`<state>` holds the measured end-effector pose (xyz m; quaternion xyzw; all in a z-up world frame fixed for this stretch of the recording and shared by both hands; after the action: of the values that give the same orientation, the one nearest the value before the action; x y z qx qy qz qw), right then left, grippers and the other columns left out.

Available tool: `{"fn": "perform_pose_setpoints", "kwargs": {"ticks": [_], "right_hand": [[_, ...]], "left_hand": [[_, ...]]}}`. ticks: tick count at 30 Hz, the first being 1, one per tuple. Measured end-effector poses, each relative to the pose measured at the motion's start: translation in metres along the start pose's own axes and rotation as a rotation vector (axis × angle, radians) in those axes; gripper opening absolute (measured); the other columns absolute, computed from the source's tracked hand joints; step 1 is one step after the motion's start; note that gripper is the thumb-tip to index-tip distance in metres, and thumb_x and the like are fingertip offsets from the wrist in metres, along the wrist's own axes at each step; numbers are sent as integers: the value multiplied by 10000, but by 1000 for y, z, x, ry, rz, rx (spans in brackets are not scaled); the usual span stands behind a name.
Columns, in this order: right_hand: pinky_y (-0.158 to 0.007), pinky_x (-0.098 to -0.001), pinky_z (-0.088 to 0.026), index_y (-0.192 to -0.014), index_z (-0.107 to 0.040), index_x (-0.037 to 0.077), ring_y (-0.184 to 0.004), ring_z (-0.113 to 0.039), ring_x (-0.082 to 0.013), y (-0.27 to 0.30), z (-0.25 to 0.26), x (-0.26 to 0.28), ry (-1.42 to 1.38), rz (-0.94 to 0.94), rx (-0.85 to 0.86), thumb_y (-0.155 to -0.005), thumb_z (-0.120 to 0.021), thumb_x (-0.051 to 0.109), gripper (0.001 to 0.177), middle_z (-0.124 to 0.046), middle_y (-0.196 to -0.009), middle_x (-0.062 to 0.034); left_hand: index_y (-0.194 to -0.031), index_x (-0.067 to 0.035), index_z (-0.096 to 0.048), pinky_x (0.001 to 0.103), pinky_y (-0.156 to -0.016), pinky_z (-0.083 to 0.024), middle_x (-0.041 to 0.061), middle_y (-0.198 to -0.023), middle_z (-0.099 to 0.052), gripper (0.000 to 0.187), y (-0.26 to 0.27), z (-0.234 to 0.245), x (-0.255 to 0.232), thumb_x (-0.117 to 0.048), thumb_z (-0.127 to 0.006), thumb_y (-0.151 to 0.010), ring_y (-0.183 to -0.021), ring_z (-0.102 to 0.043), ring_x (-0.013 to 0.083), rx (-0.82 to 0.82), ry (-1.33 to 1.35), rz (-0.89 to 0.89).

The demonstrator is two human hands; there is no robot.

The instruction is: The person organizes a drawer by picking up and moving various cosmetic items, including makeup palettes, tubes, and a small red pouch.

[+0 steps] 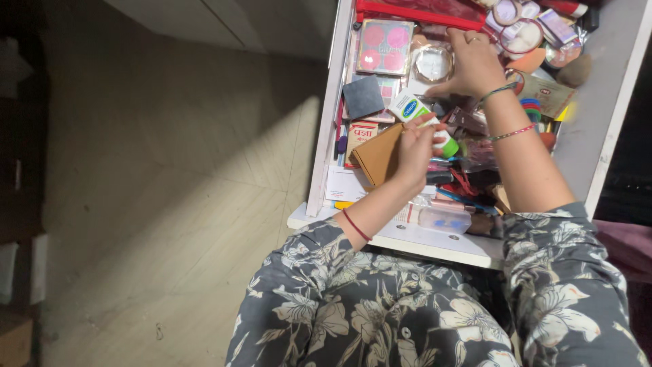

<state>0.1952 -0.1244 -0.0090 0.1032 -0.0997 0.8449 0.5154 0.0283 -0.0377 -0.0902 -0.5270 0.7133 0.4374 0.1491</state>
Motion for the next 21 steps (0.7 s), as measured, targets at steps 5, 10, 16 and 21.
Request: {"fn": "perform_pose_setpoints", "kwargs": {"ticks": [5,10,16,21], "right_hand": [[-860,-465,-511,-1091,-688,72,-1015,-637,-357,25,33,1,-16,-89,-67,-641,-963,489,673,-658,-1055,-157],[-837,-399,-520,-1084,-635,39,-990,-667,-313,75,83,20,-183,-17,-248,-902,-879,255,373,-700,-1009,-124],[-715,-246,-500,-1199,-612,43,-846,-607,-60,118,59,25,-926,-228,-53,-941,-795,240,373,-672,-975,1],[-703,-309,-543,-1097,-671,-3,-792,-663,-116,140,52,24,-593,-265,118,-812,-862,235,418,-712,-935,-57]], "left_hand": [[-1434,-5,-381,299,-822,-540,180,-1291,-551,476,-12,16,-16,-94,-532,-991,-998,-591,168,-91,82,-111],[-1518,-17,-287,330,-1040,-458,193,-1494,-435,677,-6,14,-45,-103,-661,-960,-1234,-523,174,-100,1,-313],[-1392,40,-516,349,-989,-474,156,-1286,-620,501,10,-14,-67,-255,-685,-1023,-1117,-604,166,118,-2,-307],[-1146,33,-597,383,-662,-491,62,-969,-556,357,-13,42,-76,-318,-628,-1092,-818,-505,142,-267,-136,-250]]}}
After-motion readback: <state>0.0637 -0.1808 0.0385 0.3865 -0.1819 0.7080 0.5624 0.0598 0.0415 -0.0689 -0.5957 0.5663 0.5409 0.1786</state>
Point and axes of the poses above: each hand's wrist, its own y-axis away from the middle knuckle, its own z-axis out of the back of the hand, x = y × z, the point moved 9 cm from there along -y, towards the middle knuckle
